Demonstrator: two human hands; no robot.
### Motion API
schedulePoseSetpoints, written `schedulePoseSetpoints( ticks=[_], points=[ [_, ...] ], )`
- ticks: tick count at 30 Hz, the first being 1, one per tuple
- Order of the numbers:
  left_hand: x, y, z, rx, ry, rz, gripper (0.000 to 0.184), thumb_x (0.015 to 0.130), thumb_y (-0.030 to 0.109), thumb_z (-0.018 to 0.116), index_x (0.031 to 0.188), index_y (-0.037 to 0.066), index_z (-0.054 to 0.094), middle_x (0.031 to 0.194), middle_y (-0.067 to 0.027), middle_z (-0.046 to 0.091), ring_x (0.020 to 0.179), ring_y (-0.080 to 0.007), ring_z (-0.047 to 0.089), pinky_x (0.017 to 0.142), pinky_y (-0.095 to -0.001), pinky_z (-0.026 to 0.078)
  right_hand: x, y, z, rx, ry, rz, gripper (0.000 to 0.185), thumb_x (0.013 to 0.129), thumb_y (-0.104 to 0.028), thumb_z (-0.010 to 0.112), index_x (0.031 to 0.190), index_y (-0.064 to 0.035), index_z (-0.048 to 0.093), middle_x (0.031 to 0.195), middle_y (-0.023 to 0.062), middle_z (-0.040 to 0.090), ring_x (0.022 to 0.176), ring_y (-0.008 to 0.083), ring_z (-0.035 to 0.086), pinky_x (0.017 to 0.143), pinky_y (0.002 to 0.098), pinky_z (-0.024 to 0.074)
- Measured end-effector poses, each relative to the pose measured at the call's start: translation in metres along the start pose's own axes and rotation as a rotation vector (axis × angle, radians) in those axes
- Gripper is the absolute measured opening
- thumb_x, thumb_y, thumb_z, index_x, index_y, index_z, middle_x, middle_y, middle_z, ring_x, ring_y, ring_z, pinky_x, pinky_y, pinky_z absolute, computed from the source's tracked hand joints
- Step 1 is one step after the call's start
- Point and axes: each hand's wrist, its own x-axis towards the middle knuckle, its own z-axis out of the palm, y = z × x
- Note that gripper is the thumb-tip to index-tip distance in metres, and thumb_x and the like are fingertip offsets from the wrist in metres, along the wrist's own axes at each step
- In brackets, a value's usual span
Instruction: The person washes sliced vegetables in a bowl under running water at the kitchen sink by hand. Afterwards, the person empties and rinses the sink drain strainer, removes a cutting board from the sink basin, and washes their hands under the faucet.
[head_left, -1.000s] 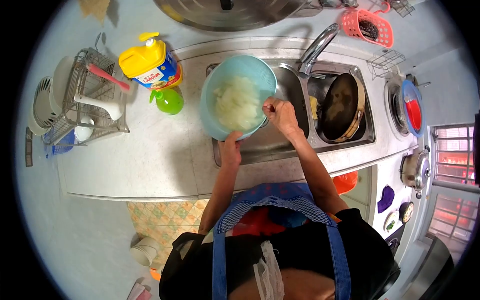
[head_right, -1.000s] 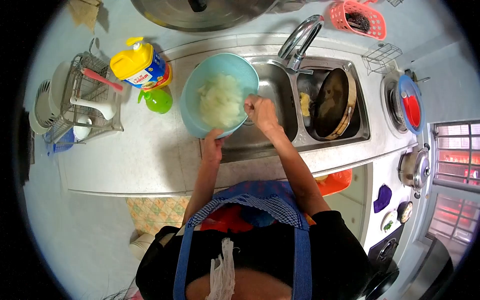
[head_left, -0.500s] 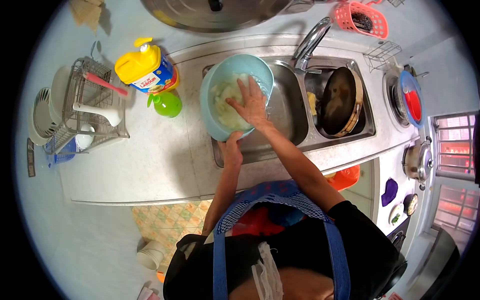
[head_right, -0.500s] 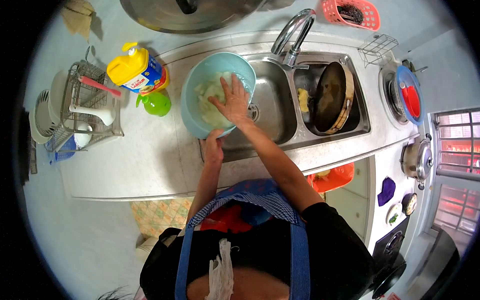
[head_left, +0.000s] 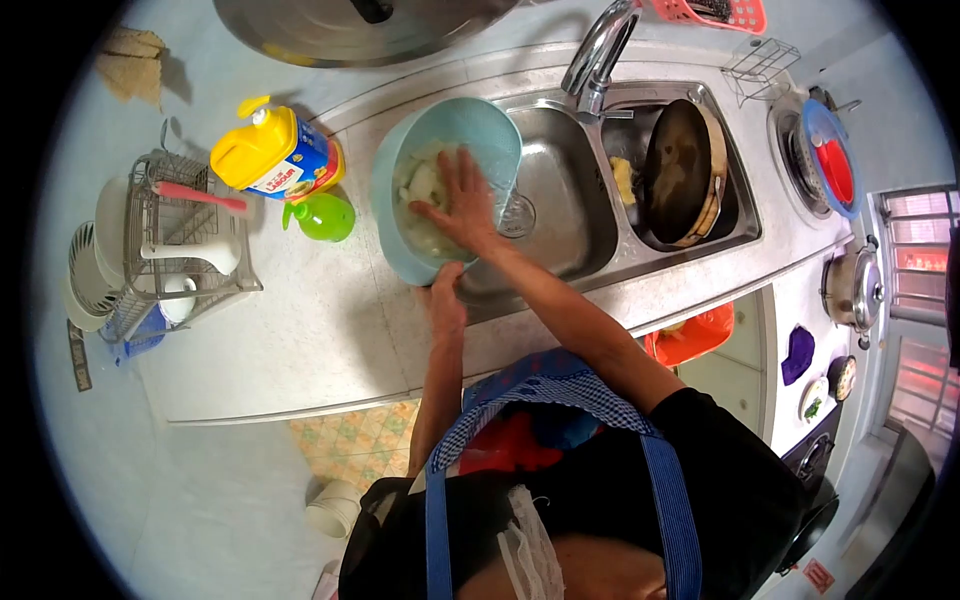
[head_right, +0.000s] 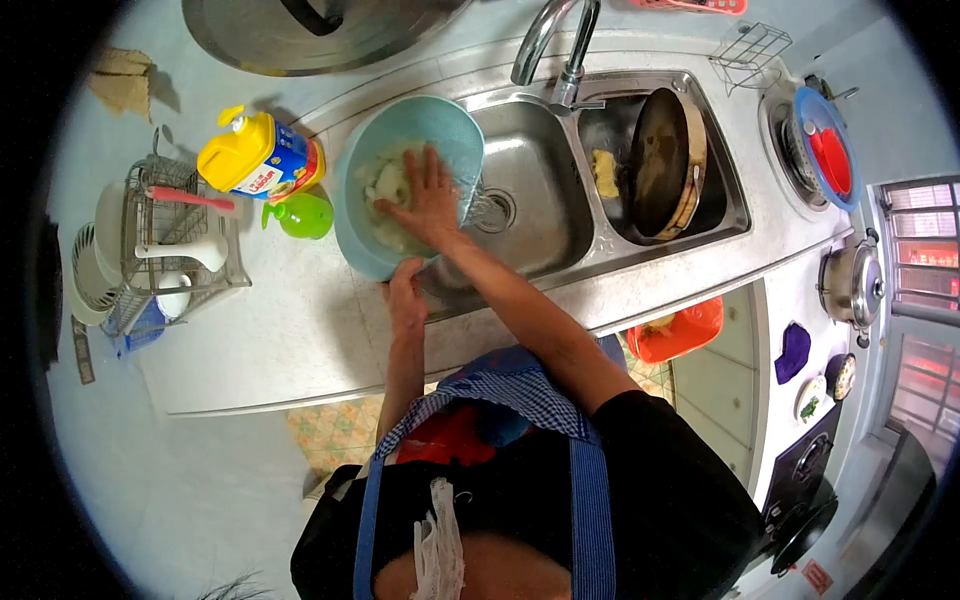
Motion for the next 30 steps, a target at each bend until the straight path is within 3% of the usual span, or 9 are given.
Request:
schedulePoseSetpoints(
  ticks=[1,2,4,7,11,20,22,30],
  points=[
    [-0.004,0.005,0.005,-0.006,0.033,0.064,0.028,0.065,-0.001,0.06,0.093,0.002,0.056,0.085,-0.0034,0.057,0.074,-0.0137,0.053,0.065,-0.0249,0.042,-0.001,-0.001,0.002,0.004,0.001,0.006,0.091,0.068,-0.063,0.055,0.137,-0.0143,0.021,0.14,0.0234,0.011,0.125,0.0448,0.018,0.097,0.0537,0.0207],
    [-0.005,0.009,0.006,0.0,0.033,0.062,0.028,0.065,-0.001,0.06,0.093,0.002,0.056,0.085,-0.0034,0.057,0.074,-0.0137,0.053,0.065,-0.0249,0.042,-0.001,-0.003,0.004,0.023,0.014,-0.003,0.091,0.068,-0.062,0.055,0.137,-0.0145,0.019,0.14,0.0231,0.01,0.125,0.0446,0.017,0.097,0.0537,0.0202],
    [-0.006,0.016,0.005,0.051,-0.055,0.074,0.054,0.065,-0.002,0.06,0.115,-0.003,0.039,0.103,-0.0093,0.049,0.087,-0.0189,0.051,0.074,-0.0278,0.044,-0.001,-0.004,0.004,0.046,0.028,-0.007,0.092,0.068,-0.062,0.055,0.137,-0.0147,0.018,0.141,0.0229,0.008,0.126,0.0445,0.016,0.097,0.0536,0.0196],
    [-0.006,0.019,0.005,0.104,-0.104,0.148,0.065,0.064,-0.003,0.058,0.123,-0.002,0.033,0.11,-0.0109,0.047,0.094,-0.0204,0.049,0.08,-0.0294,0.042,0.0,-0.009,0.001,0.126,0.058,-0.055,0.091,0.07,-0.059,0.054,0.138,-0.0153,0.014,0.141,0.0234,0.004,0.127,0.0438,0.012,0.097,0.0549,0.0183],
    [0.0,0.022,0.003,0.199,-0.185,0.362,0.058,0.065,-0.004,0.059,0.119,-0.001,0.038,0.111,-0.0112,0.047,0.097,-0.0214,0.049,0.081,-0.0302,0.044,0.001,-0.012,0.0,0.237,0.034,-0.029,0.096,0.068,-0.062,0.055,0.139,-0.0166,0.01,0.142,0.0216,0.0,0.128,0.0437,0.008,0.096,0.0577,0.0148],
    [-0.022,0.056,0.031,0.495,-0.265,0.613,0.087,0.06,-0.006,0.056,0.136,0.006,0.016,0.126,-0.0129,0.035,0.111,-0.0253,0.04,0.093,-0.0345,0.035,0.004,-0.002,0.013,0.357,0.141,-0.144,0.089,0.072,-0.049,0.055,0.139,-0.0143,0.009,0.142,0.0225,-0.002,0.129,0.044,0.007,0.095,0.0577,0.0152],
    [-0.027,0.06,0.036,0.532,-0.252,0.596,0.091,0.055,-0.007,0.049,0.137,0.007,0.013,0.137,-0.016,0.023,0.123,-0.0258,0.028,0.099,-0.0342,0.026,-0.001,0.001,0.014,0.379,0.142,-0.147,0.088,0.072,-0.047,0.055,0.139,-0.0132,0.009,0.142,0.0228,-0.002,0.128,0.0447,0.008,0.095,0.0575,0.0156],
    [-0.043,0.069,0.048,0.655,-0.264,0.719,0.089,0.062,-0.013,0.052,0.138,0.007,0.009,0.137,-0.0162,0.023,0.118,-0.0259,0.036,0.093,-0.0331,0.034,-0.021,0.0,0.015,0.431,0.127,-0.224,0.085,0.073,-0.047,0.054,0.138,-0.0131,0.012,0.142,0.0226,-0.001,0.128,0.0448,0.008,0.095,0.0583,0.0157]
  ],
)
